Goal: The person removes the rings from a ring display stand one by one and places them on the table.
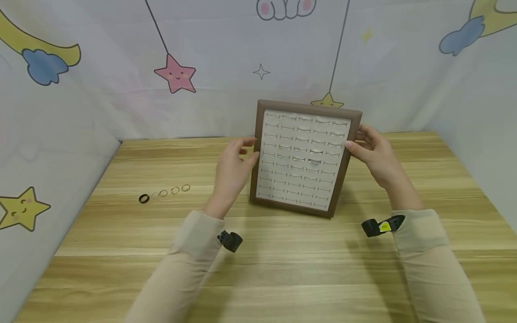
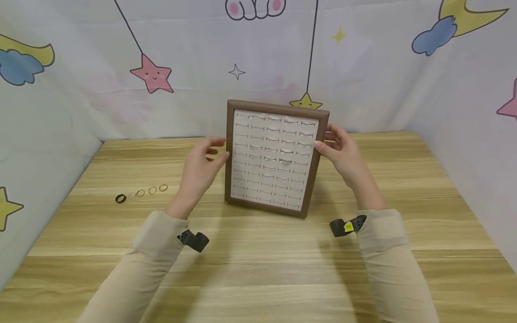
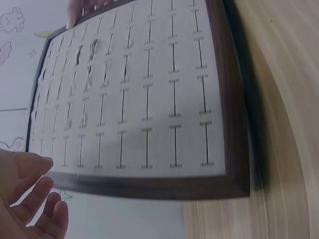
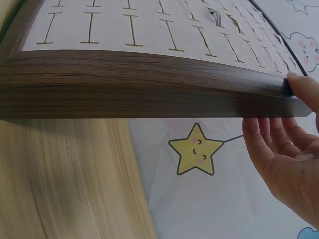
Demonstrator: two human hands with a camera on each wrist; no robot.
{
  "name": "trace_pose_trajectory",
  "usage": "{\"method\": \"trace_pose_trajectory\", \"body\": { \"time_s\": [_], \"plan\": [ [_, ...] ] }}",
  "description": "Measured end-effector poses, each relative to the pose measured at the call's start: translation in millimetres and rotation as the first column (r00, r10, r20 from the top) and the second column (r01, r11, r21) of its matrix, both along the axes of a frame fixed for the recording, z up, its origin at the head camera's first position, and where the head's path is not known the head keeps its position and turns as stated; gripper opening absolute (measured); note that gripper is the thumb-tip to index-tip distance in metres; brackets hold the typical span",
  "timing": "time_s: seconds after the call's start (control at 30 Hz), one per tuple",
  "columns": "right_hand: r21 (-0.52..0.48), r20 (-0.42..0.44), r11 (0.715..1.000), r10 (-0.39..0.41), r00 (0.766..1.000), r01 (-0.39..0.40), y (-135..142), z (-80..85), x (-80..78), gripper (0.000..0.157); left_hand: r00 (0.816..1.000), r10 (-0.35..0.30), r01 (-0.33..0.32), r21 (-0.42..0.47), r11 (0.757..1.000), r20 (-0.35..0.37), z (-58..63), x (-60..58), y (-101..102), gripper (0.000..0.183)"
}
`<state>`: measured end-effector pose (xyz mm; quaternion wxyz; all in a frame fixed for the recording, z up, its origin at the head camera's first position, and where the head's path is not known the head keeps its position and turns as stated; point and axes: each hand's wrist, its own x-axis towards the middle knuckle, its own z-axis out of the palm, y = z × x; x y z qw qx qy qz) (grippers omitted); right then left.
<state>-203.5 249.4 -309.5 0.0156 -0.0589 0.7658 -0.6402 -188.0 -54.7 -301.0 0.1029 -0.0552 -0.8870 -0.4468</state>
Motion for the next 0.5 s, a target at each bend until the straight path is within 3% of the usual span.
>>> {"method": "trace_pose_trajectory", "body": {
  "time_s": [0.27, 0.5],
  "plan": [
    [0.085, 0.021, 0.996, -0.028, 0.999, 0.026, -2, -0.1, 1.1, 0.068, 0.994, -0.108, 0.106, -0.073, 0.992, -0.027, -7.4, 6.8, 42, 0.029],
    [0.088, 0.018, 0.996, -0.031, 0.999, 0.029, -2, 1.1, 1.0, 0.067, 0.985, -0.17, 0.167, -0.114, 0.979, -0.018, -14.2, 10.7, 68, 0.027]
  ]
}}
